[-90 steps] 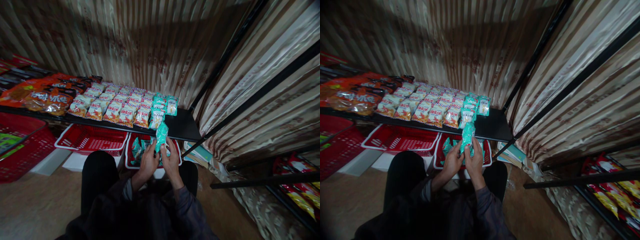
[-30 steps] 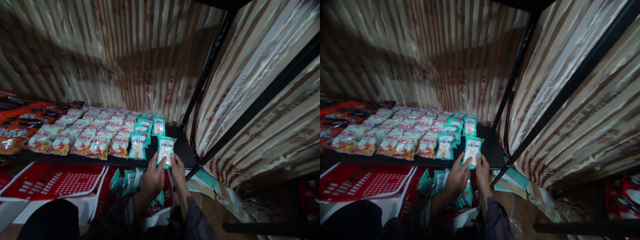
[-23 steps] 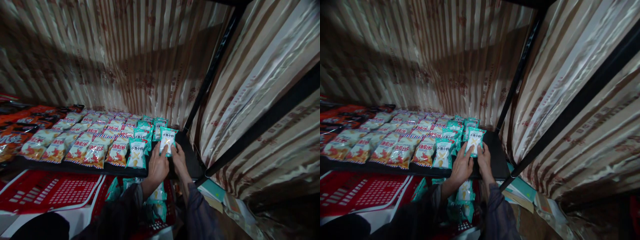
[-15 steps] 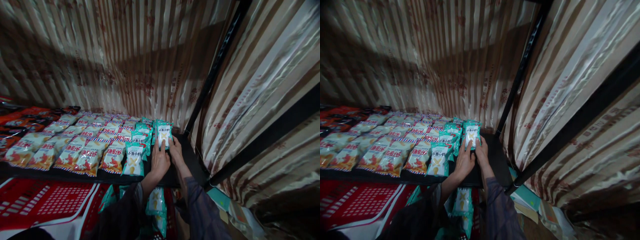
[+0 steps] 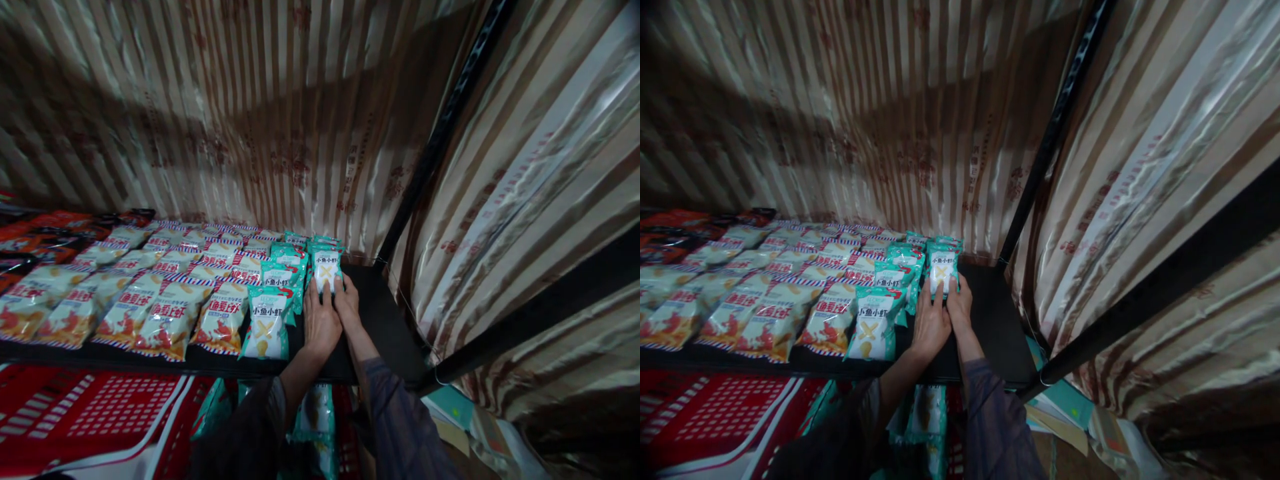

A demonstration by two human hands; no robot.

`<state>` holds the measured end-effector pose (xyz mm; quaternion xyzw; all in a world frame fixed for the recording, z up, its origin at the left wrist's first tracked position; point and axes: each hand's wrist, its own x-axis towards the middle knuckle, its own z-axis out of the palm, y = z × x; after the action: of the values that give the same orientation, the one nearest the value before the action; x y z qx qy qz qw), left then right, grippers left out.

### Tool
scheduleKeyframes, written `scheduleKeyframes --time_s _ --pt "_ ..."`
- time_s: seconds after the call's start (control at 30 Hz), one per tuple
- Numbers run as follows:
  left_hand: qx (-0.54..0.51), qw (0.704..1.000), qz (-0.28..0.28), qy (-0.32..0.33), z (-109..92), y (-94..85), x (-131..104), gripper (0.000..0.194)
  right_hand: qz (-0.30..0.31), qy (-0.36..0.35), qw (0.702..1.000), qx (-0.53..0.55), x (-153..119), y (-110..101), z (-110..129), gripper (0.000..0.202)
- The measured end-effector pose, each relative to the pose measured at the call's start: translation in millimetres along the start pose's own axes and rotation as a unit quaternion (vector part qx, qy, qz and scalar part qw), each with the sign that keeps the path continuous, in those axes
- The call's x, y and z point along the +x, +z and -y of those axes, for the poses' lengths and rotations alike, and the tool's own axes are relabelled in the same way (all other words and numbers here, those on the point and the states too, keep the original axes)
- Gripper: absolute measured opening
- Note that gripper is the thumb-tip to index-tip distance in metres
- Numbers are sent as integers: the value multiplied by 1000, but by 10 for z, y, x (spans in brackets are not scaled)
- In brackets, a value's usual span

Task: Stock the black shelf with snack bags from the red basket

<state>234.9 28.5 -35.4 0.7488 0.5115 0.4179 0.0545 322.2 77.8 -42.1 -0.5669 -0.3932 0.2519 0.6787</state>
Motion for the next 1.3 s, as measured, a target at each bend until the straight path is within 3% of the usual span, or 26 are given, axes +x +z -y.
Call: scheduleKeyframes --time_s 0.37,0.7,0.93,1.3 --pt "22 1000 -6 7 60 57 -53 50 -7 -28 986 -165 -78 -5 48 40" --pt "26 1000 -4 -10 46 32 -47 46 -9 -113 961 -251 -76 -10 138 47" --pt "20 1000 4 -6 41 24 -51 54 48 -60 958 -275 -90 -38 152 51" --pt "0 1000 -4 11 14 8 -77 51 22 -59 965 -255 -135 -93 232 56"
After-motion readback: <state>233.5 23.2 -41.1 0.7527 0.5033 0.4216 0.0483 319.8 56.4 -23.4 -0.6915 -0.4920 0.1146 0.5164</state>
